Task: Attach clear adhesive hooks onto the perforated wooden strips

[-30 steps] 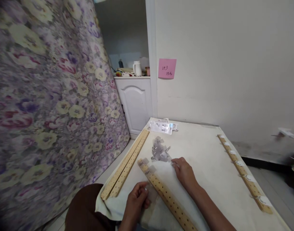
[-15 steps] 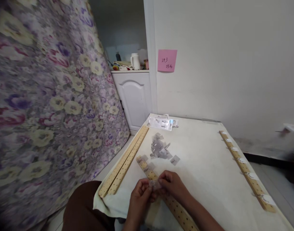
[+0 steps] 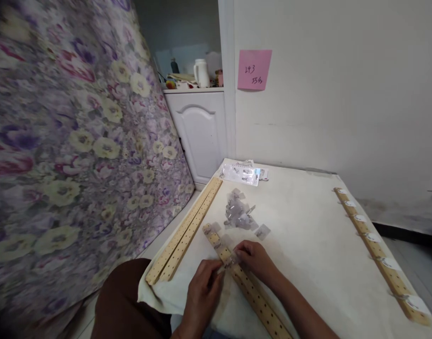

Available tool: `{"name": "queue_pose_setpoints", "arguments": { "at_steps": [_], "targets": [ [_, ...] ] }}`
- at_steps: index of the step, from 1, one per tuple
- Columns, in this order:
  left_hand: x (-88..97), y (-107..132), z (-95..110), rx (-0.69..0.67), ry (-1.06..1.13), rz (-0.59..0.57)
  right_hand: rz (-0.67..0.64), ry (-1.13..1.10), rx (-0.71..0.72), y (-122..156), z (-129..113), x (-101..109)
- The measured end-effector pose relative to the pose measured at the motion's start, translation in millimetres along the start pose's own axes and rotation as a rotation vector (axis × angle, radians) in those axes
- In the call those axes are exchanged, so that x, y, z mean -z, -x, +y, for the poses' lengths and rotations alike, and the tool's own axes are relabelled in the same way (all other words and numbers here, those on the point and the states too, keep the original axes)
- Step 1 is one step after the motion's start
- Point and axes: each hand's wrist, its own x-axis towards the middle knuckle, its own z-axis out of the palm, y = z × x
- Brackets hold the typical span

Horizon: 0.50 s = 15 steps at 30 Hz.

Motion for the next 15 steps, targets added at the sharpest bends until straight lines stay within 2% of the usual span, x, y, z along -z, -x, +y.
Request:
{"name": "queue_pose_setpoints", "arguments": {
  "at_steps": [5, 15],
  "targets": [
    [-1.4, 2.1, 0.3, -0.047, -0.008, 0.007, -0.004, 0.045, 0.022, -2.2, 1.2, 0.7],
    [-4.3, 4.1, -0.8, -0.042, -0.024, -0.042, -0.007, 0.031, 0.025, -4.3, 7.4, 2.5]
  ]
}}
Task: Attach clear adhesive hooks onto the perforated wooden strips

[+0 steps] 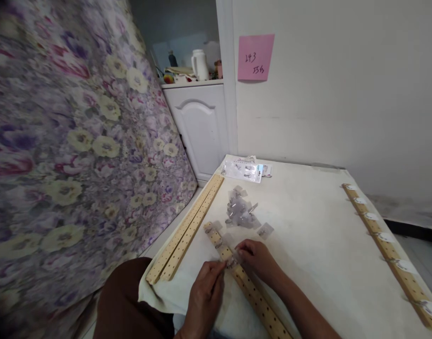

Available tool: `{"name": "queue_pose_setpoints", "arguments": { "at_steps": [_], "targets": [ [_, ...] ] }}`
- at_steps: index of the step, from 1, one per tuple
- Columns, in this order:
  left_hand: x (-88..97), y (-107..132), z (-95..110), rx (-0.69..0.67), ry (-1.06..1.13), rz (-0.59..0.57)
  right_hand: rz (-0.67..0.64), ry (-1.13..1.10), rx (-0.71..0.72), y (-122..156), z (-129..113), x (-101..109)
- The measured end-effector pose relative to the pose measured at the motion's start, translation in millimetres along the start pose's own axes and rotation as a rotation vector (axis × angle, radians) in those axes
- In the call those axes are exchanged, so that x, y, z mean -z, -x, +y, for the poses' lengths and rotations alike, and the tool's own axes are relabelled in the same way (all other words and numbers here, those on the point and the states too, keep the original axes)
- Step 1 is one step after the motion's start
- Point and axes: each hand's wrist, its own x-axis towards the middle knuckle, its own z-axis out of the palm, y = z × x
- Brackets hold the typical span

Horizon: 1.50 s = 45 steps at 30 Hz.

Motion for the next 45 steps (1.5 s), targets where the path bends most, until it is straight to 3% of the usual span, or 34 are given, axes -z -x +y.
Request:
{"name": "queue_pose_setpoints", "arguments": {
  "at_steps": [30, 45],
  "targets": [
    [-2.5, 2.1, -8.1, -0.088, -0.115, -0.036, -0.005, -0.041, -0.032, 1.2, -1.7, -2.8],
    [-2.7, 2.6, -9.9, -0.115, -0.170, -0.019, 0.012, 0.047, -0.032, 2.3, -3.7, -7.0]
  ]
}}
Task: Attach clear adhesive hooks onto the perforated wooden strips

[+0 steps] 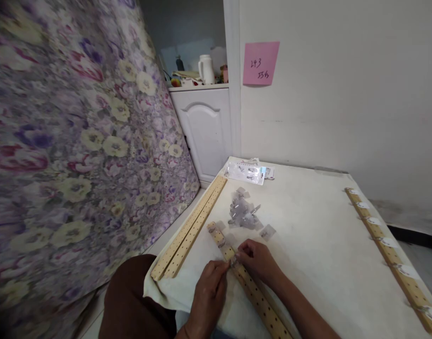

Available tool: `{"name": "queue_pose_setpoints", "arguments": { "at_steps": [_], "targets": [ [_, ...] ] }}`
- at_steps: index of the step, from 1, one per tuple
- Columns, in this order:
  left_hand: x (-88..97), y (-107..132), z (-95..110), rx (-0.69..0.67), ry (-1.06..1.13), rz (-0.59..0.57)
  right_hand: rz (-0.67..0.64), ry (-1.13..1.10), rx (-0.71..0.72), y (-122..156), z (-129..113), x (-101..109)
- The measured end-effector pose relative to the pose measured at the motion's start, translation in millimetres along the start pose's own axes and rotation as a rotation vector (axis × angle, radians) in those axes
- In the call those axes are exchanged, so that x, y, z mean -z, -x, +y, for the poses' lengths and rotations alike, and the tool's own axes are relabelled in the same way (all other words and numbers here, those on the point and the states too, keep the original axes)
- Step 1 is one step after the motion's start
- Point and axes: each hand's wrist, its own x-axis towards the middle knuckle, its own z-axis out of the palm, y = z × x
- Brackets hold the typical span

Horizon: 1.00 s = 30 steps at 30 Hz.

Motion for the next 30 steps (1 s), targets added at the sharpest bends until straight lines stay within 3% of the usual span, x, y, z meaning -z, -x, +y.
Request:
{"name": "queue_pose_setpoints", "arguments": {
  "at_steps": [11, 21, 30],
  "targets": [
    [0.7, 0, 1, 0.006, -0.019, 0.010, 0.035, 0.092, -0.045, -8, 2, -5],
    [1.4, -3, 1, 0.012, -0.059, -0.004, 0.031, -0.101, -0.156, -10, -1, -10],
    [2.1, -1, -1, 0.006, -0.028, 0.029, 0.014, -0.188, -0.133, -2, -5, -9]
  ]
}}
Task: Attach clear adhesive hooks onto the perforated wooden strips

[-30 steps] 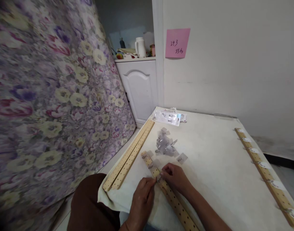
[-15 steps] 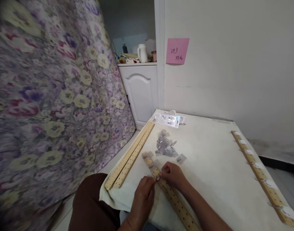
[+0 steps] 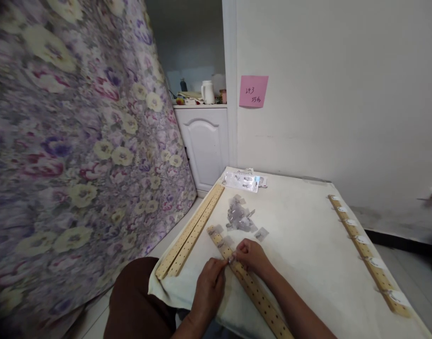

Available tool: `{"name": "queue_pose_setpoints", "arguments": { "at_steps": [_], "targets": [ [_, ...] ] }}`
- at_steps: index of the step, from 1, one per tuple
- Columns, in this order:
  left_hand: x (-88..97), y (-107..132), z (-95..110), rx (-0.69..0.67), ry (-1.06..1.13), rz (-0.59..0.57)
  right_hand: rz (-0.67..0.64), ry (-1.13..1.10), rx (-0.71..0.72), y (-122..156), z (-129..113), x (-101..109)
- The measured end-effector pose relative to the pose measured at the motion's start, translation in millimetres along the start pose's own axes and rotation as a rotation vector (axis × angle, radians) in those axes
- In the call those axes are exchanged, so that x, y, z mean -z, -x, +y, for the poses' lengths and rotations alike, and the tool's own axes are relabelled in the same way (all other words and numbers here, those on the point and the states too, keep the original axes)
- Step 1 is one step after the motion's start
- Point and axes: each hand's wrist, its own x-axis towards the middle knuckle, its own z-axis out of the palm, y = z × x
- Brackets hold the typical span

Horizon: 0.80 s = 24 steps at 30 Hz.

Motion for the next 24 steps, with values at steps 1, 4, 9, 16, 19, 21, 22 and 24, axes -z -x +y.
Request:
{"name": "queue_pose_setpoints", "arguments": {
  "at_steps": [1, 4, 9, 16, 19, 21, 22, 24],
  "targets": [
    [0.2, 0, 0, -0.004, 0.008, 0.006, -0.004, -0.015, 0.007, 0, 1, 1],
    [1.6, 0, 2, -0.016, 0.040, 0.048, 0.027, -0.024, 0.026, 4, 7, 8],
    [5.6, -1, 8, 0.020, 0.099, 0.132, 0.028, 0.065, 0.084, 26, 19, 24],
    [6.0, -2, 11, 0.021, 0.127, 0.104, 0.131, 0.158, 0.118, 41, 32, 45],
    [5.4, -2, 10, 0.024, 0.127, 0.089, 0.350, 0.267, 0.120, 26, 35, 66],
    [4.8, -2, 9, 0.027, 0.125, 0.075, 0.468, 0.324, 0.117, 13, 36, 78],
    [4.4, -2, 8, 0.030, 0.124, 0.068, 0.506, 0.350, 0.116, 6, 36, 82],
    [3.4, -2, 7, 0.037, 0.125, 0.054, 0.538, 0.410, 0.102, -7, 34, 86]
  ]
}}
